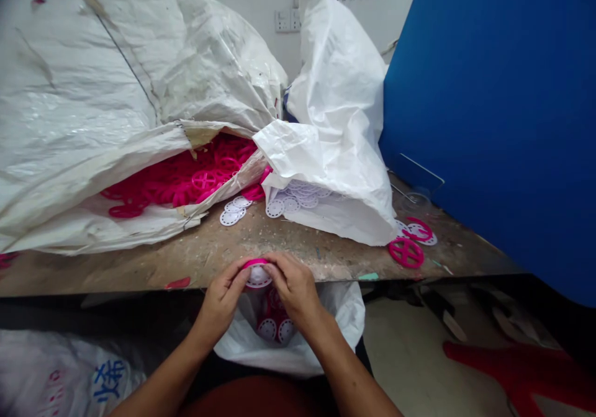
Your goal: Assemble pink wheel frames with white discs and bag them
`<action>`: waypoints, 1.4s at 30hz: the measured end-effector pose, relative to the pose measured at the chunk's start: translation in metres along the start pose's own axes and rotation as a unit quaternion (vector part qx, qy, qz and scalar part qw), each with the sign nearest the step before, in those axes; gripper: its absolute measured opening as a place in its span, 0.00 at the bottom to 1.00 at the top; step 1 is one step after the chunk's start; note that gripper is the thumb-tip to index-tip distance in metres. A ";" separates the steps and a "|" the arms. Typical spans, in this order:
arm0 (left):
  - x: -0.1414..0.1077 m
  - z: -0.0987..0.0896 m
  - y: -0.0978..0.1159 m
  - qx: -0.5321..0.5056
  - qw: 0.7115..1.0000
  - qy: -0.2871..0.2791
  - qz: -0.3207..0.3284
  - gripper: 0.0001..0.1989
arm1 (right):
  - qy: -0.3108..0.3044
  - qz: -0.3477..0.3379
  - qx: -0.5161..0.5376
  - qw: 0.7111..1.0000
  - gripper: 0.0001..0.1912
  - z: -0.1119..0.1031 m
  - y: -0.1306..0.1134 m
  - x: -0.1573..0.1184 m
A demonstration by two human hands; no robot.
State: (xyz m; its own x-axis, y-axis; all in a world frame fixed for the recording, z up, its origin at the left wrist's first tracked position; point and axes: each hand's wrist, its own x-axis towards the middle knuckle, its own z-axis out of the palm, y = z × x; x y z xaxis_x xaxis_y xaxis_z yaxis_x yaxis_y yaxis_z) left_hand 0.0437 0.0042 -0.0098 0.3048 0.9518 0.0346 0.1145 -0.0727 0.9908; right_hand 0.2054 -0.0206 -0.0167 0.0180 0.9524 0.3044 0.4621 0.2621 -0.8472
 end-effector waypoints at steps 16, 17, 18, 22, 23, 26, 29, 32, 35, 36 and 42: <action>-0.010 0.005 -0.017 -0.084 0.987 -0.076 -0.111 0.20 | -0.103 0.114 0.101 0.983 0.10 -0.010 -0.005 -0.004; -0.010 0.003 -0.019 -0.081 0.986 -0.090 -0.118 0.20 | -0.125 0.106 0.094 0.982 0.10 -0.013 -0.005 0.000; -0.011 0.000 -0.020 -0.073 0.983 -0.111 -0.125 0.20 | -0.149 0.097 0.088 0.980 0.10 -0.016 -0.004 0.005; -0.018 -0.019 -0.016 0.088 0.970 -0.212 -0.084 0.14 | -0.100 0.051 -0.016 0.994 0.11 -0.027 0.012 0.051; -0.020 -0.024 -0.014 0.151 0.959 -0.230 -0.066 0.12 | -0.054 0.040 -0.062 0.996 0.12 -0.027 0.019 0.067; -0.028 -0.037 -0.014 0.295 0.920 -0.249 -0.063 0.12 | 0.010 -0.001 -0.204 0.979 0.16 -0.017 0.044 0.109; -0.029 -0.052 -0.012 0.333 0.909 -0.233 -0.091 0.20 | -0.045 -0.031 -0.324 0.945 0.21 -0.006 0.066 0.135; -0.009 -0.081 0.001 0.279 0.943 -0.174 -0.058 0.16 | -0.081 -0.055 -0.401 0.911 0.19 -0.002 0.076 0.141; 0.039 -0.123 0.018 0.315 0.945 0.058 0.059 0.12 | -0.065 -0.098 -0.425 0.898 0.16 -0.003 0.079 0.138; 0.059 -0.137 0.022 0.350 0.921 0.132 0.106 0.12 | -0.054 -0.109 -0.421 0.899 0.15 -0.004 0.080 0.137; 0.161 -0.179 0.017 0.405 0.867 0.229 0.176 0.06 | 0.054 -0.078 -0.343 0.935 0.16 -0.023 0.077 0.134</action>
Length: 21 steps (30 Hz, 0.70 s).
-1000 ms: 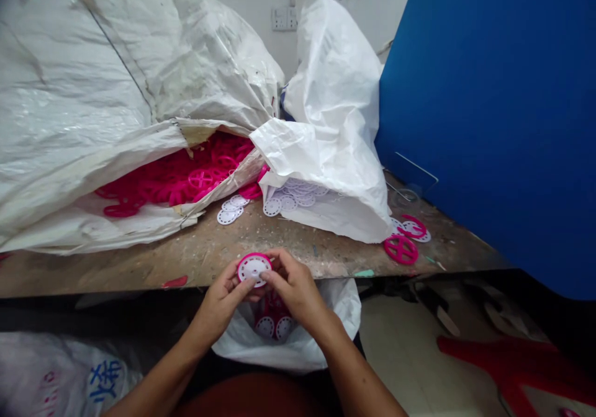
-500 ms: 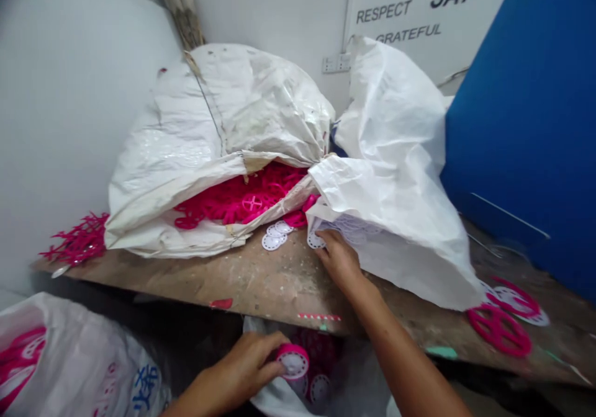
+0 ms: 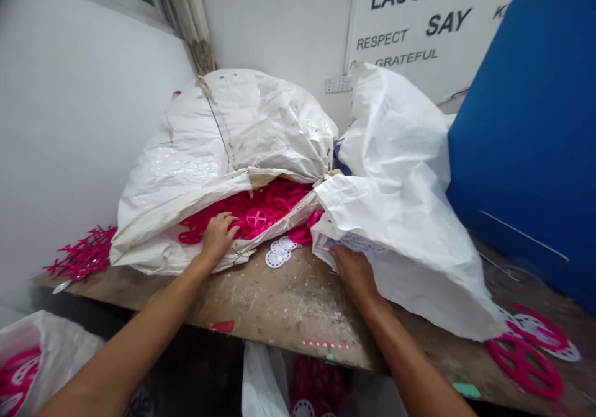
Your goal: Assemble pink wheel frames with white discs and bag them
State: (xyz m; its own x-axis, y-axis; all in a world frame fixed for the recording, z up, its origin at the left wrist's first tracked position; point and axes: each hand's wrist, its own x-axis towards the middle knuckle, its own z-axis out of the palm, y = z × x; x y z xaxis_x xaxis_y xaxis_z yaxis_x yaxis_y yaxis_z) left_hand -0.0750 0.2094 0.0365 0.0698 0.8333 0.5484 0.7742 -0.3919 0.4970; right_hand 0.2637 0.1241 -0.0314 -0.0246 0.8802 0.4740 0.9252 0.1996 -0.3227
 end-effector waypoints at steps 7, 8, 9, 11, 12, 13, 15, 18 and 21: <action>-0.026 0.005 0.014 -0.084 0.996 0.008 -0.040 0.04 | 0.073 0.229 0.350 0.906 0.17 -0.035 -0.018 -0.031; -0.041 0.006 0.025 -0.115 0.992 -0.003 -0.056 0.06 | 0.065 0.236 0.390 0.888 0.16 -0.039 -0.025 -0.039; -0.058 0.007 0.038 -0.158 0.984 -0.025 -0.079 0.08 | 0.054 0.242 0.422 0.872 0.16 -0.043 -0.033 -0.048; -0.093 0.011 0.068 -0.343 0.913 -0.110 -0.192 0.10 | 0.040 0.251 0.458 0.852 0.16 -0.051 -0.047 -0.064; -0.110 0.013 0.083 -0.454 0.832 -0.162 -0.274 0.11 | 0.038 0.249 0.460 0.851 0.16 -0.056 -0.054 -0.072; -0.125 0.016 0.098 -0.531 0.752 -0.192 -0.340 0.12 | 0.042 0.238 0.449 0.860 0.15 -0.061 -0.059 -0.079; -0.146 0.020 0.124 -0.619 0.626 -0.221 -0.420 0.12 | 0.054 0.178 0.388 0.903 0.12 -0.070 -0.065 -0.092; -0.159 0.025 0.148 -0.660 0.562 -0.243 -0.435 0.12 | 0.067 0.022 0.247 0.967 0.10 -0.079 -0.069 -0.107; -0.162 0.027 0.160 -0.658 0.572 -0.272 -0.407 0.15 | 0.075 -0.099 0.164 0.979 0.13 -0.078 -0.070 -0.116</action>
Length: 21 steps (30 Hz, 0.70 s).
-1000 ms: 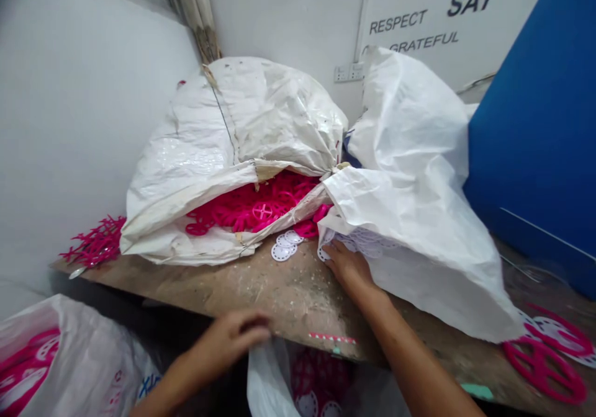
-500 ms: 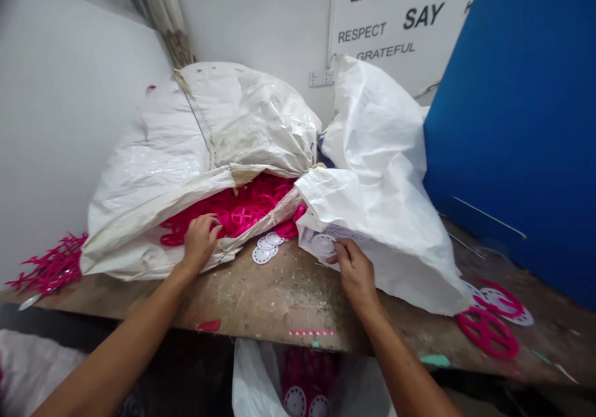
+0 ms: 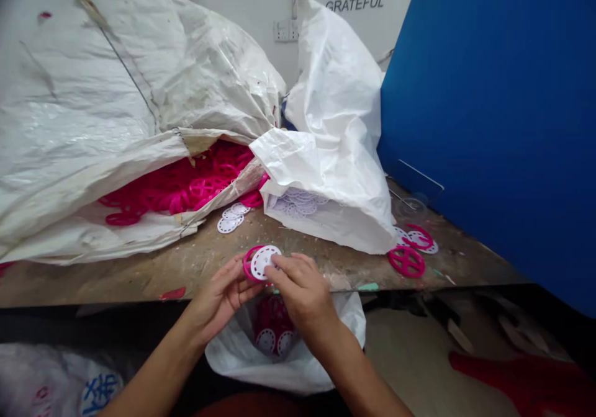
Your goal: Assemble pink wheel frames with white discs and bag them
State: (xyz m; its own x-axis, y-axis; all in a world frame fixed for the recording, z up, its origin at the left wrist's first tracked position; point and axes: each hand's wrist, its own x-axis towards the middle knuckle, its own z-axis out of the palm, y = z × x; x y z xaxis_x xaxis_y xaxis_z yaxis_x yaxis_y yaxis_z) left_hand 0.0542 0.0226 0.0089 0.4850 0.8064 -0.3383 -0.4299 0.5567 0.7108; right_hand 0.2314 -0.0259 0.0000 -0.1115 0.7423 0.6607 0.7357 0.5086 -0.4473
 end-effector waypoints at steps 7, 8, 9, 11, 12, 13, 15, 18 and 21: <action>-0.006 0.000 -0.011 0.218 0.973 0.005 0.076 0.22 | -0.032 0.087 0.067 0.993 0.16 0.003 -0.001 -0.006; -0.006 -0.002 -0.013 0.255 0.962 0.002 0.092 0.22 | -0.041 0.124 0.093 0.987 0.15 0.003 0.000 -0.005; -0.007 -0.003 -0.014 0.294 0.950 -0.001 0.110 0.21 | -0.055 0.155 0.120 0.979 0.15 0.004 0.000 -0.005; -0.006 -0.006 -0.017 0.357 0.924 -0.006 0.136 0.20 | -0.086 0.203 0.167 0.961 0.14 0.006 0.001 -0.004; -0.006 -0.007 -0.018 0.374 0.917 -0.006 0.141 0.20 | -0.098 0.225 0.183 0.952 0.13 0.008 0.002 -0.004; -0.005 -0.008 -0.020 0.379 0.914 -0.005 0.140 0.21 | -0.101 0.248 0.196 0.943 0.13 0.010 0.003 -0.004; -0.004 -0.008 -0.023 0.358 0.925 -0.009 0.129 0.22 | -0.089 0.296 0.224 0.924 0.14 0.014 0.003 -0.005; -0.006 -0.008 -0.026 0.318 0.942 -0.026 0.100 0.25 | -0.076 0.344 0.284 0.892 0.14 0.016 0.002 -0.007; -0.010 -0.008 -0.028 0.301 0.950 -0.027 0.078 0.22 | -0.109 0.327 0.327 0.880 0.14 0.015 -0.003 -0.010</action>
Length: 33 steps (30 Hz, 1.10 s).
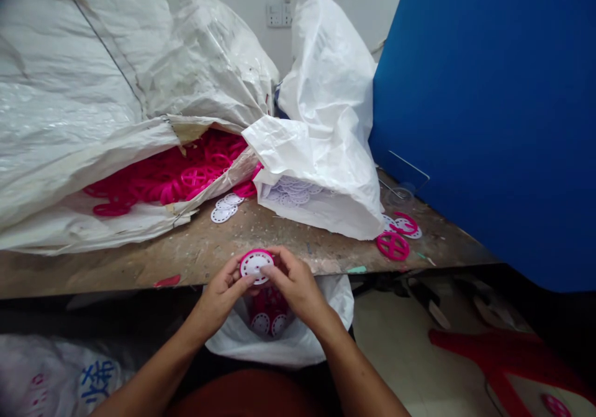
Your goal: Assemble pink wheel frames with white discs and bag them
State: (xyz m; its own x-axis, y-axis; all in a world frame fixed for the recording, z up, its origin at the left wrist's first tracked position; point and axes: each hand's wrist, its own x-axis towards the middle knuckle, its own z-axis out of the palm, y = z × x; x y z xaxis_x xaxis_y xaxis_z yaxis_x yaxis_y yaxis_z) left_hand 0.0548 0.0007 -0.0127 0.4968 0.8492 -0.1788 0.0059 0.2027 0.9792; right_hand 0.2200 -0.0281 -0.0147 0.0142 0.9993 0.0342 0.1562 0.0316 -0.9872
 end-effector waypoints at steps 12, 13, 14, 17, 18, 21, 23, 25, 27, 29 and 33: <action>-0.015 -0.024 -0.010 0.005 0.998 -0.061 -0.032 0.18 | -0.136 0.003 -0.063 0.989 0.07 0.003 -0.016 0.004; -0.016 -0.026 -0.009 0.003 0.998 -0.058 -0.034 0.18 | -0.136 0.001 -0.070 0.988 0.08 0.005 -0.017 0.006; -0.018 -0.026 -0.008 0.000 0.998 -0.053 -0.037 0.18 | -0.133 0.003 -0.069 0.989 0.09 0.007 -0.018 0.007; -0.018 -0.027 -0.005 -0.002 0.998 -0.044 -0.043 0.18 | -0.150 0.023 -0.040 0.988 0.13 0.014 -0.016 0.012; -0.018 -0.028 -0.005 0.004 0.998 -0.045 -0.042 0.18 | -0.167 0.027 -0.045 0.985 0.15 0.013 -0.016 0.016; -0.019 -0.034 -0.004 0.064 0.996 -0.060 -0.029 0.18 | -0.163 -0.004 -0.151 0.975 0.17 -0.006 -0.011 0.039; -0.021 -0.040 -0.002 0.133 0.987 -0.090 -0.020 0.20 | -0.051 -0.055 -0.258 0.963 0.17 -0.031 -0.004 0.065; -0.021 -0.050 0.005 0.197 0.975 -0.103 -0.014 0.23 | 0.104 -0.087 -0.357 0.924 0.19 -0.058 0.008 0.094; -0.014 -0.065 0.018 0.260 0.964 -0.058 0.017 0.22 | 0.170 -0.049 -0.447 0.877 0.22 -0.076 0.023 0.117; 0.005 -0.086 0.038 0.350 0.930 0.052 0.097 0.16 | 0.165 0.007 -0.508 0.845 0.25 -0.082 0.035 0.128; 0.071 -0.141 0.081 0.515 0.778 0.263 0.247 0.13 | 0.145 0.012 -0.558 0.817 0.24 -0.066 0.044 0.124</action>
State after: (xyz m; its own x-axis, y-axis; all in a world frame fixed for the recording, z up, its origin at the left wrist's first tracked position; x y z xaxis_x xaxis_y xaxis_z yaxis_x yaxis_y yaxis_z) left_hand -0.0317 0.1460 0.0407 0.2372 0.8366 0.4937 0.7541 -0.4790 0.4494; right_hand 0.2937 0.0954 -0.0439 0.2389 0.9477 0.2115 0.9531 -0.1872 -0.2379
